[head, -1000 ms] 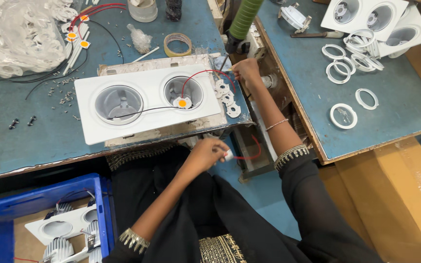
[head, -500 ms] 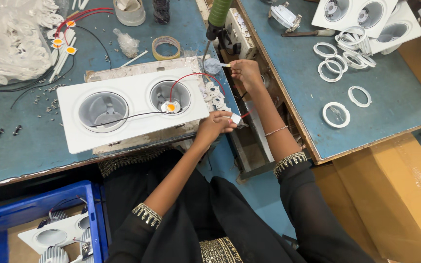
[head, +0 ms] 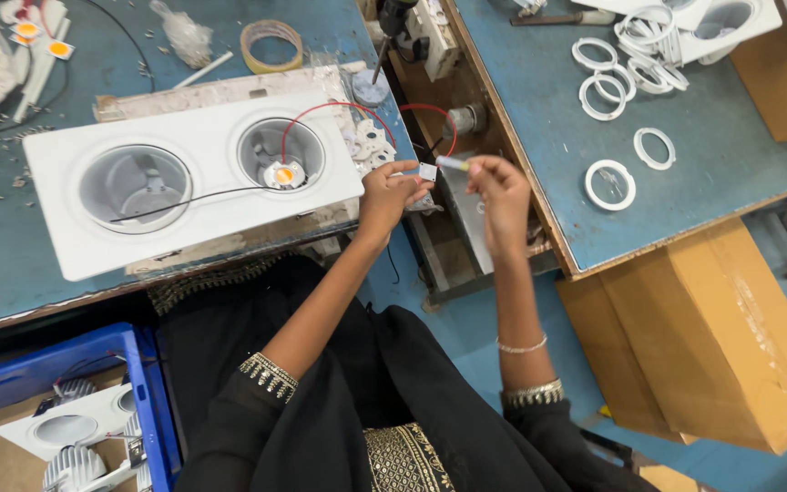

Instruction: The person assembles double-light recessed ceiling fixtures by hand and using a power screwdriver. The person secures LED light modules into the white housing, routes the red and black wires through the frame, and attaches electrical connectors to the wire ends.

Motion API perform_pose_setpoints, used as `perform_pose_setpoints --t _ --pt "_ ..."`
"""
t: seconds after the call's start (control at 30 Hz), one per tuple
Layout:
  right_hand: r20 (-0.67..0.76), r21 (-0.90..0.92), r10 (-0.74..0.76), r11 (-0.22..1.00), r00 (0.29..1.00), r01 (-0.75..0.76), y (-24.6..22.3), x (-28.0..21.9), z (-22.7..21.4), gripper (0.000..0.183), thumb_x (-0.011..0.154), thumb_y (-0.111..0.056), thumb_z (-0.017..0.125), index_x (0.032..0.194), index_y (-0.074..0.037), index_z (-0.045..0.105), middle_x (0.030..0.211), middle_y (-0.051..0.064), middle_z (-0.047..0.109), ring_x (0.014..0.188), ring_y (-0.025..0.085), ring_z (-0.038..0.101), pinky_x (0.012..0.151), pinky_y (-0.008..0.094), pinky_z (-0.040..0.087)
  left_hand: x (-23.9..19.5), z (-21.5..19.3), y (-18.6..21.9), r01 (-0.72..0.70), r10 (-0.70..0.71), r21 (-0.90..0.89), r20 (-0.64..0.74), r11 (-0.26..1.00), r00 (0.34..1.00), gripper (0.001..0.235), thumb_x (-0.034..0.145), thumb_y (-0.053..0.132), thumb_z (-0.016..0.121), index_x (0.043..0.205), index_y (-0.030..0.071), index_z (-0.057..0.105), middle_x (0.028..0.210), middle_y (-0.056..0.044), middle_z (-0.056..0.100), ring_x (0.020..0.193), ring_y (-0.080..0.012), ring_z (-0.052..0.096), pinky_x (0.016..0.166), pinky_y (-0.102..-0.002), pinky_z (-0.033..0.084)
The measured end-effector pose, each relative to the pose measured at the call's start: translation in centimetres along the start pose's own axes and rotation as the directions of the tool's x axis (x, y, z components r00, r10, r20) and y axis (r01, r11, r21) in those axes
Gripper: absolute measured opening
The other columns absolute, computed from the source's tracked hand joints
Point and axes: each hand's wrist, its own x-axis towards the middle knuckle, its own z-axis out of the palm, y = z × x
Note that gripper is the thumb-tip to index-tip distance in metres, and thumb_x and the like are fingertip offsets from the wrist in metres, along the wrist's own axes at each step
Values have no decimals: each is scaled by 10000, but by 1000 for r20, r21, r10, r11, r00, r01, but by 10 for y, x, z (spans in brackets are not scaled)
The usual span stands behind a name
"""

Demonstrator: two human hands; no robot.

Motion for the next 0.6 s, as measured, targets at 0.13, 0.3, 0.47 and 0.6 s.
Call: perform_pose_setpoints --t 0.13,0.3,0.47,0.6 --pt "-97 45 -78 996 992 83 18 -30 6 152 971 -78 704 1067 40 717 919 41 698 774 93 604 752 234 510 -12 12 7 -28 28 29 7 999 1000 365 929 -18 619 1274 -123 564 1037 -223 756 939 -218 777 824 -259 641" --pt "-169 -49 -143 989 975 137 26 -39 13 166 993 -87 699 1092 46 710 905 28 687 805 81 620 779 232 519 -18 18 8 -41 41 83 7 996 999 353 939 0 629 1272 -106 586 1015 -202 777 906 -186 769 793 -253 636" --pt "-58 -373 -409 855 911 360 14 -53 21 105 973 -15 705 1071 18 724 1003 46 668 881 119 675 778 255 554 -18 17 13 -85 84 133 9 987 996 346 929 -5 630 1263 -90 594 1000 -197 784 905 -168 779 793 -245 641" --pt "99 -607 -525 641 846 469 2 -60 23 139 935 32 733 1067 -10 739 978 90 688 860 176 692 768 287 547 -20 18 16 -117 115 212 22 970 993 340 924 -9 637 1256 -75 610 966 -188 795 881 -156 783 773 -239 636"
